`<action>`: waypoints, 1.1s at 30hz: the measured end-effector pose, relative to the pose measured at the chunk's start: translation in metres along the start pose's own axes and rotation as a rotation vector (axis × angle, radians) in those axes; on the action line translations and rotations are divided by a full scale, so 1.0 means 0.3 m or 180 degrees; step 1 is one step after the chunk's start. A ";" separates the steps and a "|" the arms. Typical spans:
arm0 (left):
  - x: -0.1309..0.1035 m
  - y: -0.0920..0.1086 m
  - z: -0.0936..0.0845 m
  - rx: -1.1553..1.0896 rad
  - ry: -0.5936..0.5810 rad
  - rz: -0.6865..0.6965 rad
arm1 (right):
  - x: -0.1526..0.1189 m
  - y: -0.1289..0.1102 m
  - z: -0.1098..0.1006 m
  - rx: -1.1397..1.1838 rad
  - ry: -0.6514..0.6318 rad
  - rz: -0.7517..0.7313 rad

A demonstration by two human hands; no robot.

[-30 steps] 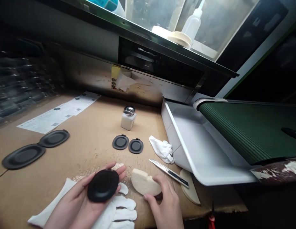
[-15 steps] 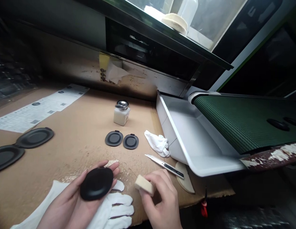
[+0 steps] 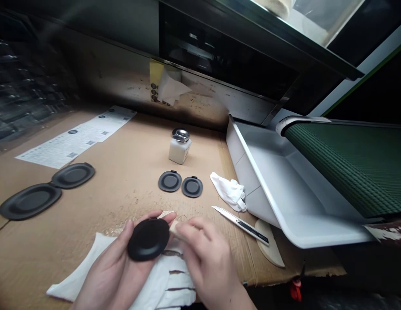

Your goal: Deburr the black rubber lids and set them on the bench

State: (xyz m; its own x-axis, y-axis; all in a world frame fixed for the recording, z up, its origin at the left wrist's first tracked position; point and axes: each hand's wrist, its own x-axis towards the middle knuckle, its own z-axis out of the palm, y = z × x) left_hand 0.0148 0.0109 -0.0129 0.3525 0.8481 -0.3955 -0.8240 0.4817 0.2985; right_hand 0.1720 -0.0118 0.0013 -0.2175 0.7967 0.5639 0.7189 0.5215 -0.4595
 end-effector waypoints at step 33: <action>-0.008 -0.007 0.045 0.0492 0.0225 0.0072 | 0.021 -0.011 0.008 -0.0635 -0.0275 -0.0504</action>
State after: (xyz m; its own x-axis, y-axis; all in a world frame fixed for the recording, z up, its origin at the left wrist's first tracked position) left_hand 0.0217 0.0110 -0.0008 0.2980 0.8442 -0.4455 -0.7513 0.4954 0.4360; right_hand 0.1667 -0.0078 0.0046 -0.3869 0.7375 0.5535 0.7855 0.5780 -0.2211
